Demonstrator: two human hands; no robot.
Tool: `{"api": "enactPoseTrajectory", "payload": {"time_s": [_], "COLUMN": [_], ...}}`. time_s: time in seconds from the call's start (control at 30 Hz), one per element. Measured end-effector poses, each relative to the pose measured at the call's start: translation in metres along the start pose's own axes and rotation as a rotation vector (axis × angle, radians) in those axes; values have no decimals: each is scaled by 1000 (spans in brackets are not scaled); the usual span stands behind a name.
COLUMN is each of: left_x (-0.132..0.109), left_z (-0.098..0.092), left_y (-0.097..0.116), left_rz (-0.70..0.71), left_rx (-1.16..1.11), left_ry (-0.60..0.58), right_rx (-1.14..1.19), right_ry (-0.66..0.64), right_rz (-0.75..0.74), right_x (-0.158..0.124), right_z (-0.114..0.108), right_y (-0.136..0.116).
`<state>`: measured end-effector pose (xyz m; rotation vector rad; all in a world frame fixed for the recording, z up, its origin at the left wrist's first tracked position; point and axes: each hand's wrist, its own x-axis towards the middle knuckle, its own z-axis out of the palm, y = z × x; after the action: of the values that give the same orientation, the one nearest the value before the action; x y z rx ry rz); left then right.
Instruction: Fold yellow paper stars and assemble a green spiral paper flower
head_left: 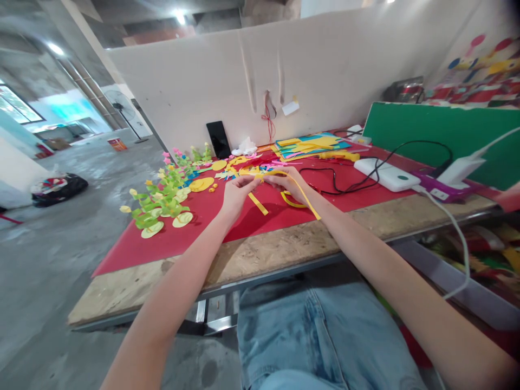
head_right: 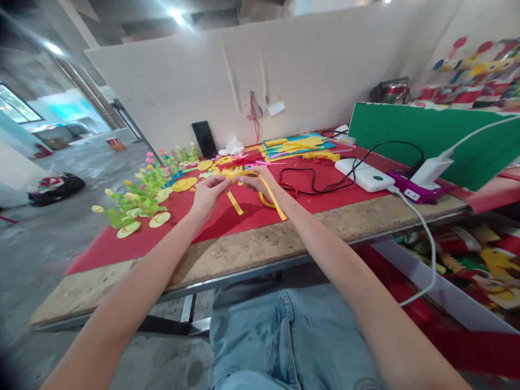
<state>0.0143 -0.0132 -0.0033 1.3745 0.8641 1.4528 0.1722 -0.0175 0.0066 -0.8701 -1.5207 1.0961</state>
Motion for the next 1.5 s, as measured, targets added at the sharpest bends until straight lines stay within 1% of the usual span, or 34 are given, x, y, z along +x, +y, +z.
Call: {"api": "enactPoseTrajectory", "payload": {"time_s": [0.07,0.2,0.4,0.5,0.57,0.7,0.83,0.93,1.0,1.1,1.27,1.3,1.37,1.43,1.5], "left_x": [0,-2,-4,-4,-4,-5,-5,-6,-5,-5,-5,-5,-4,-4,-2], "left_z": [0,1,3,3,3,3,2,2,2,2,2,2,3,3,3], "left_y": [0,1,1,-1,-1,0,1,2,2,1,-7,-8,-9,-8,-6], "left_rz": [7,31,73,79,91,119,127,128,122,75,-92,-104,-96,-54,-3], "left_rx": [5,34,107,143,162,200,215,235,239,201,131,118,69,13,-15], "left_ry": [26,28,58,68,79,93,78,58,54,27,-147,-152,-113,-52,-28], "right_rx": [25,87,266,301,289,191,74,17,20,76,228,251,273,268,248], "right_ry": [7,9,29,15,8,43,42,32,26,34,87,94,101,101,99], "right_rz": [15,13,126,129,113,62,-23,-46,-54,-70,-81,-75,-60,-47,-40], "right_x": [0,3,8,9,8,5,3,3,3,4,6,7,7,7,7], "right_z": [0,1,2,1,1,3,3,3,3,4,5,4,4,3,3], "right_y": [1,5,11,12,11,8,6,6,6,6,8,8,9,10,10]}}
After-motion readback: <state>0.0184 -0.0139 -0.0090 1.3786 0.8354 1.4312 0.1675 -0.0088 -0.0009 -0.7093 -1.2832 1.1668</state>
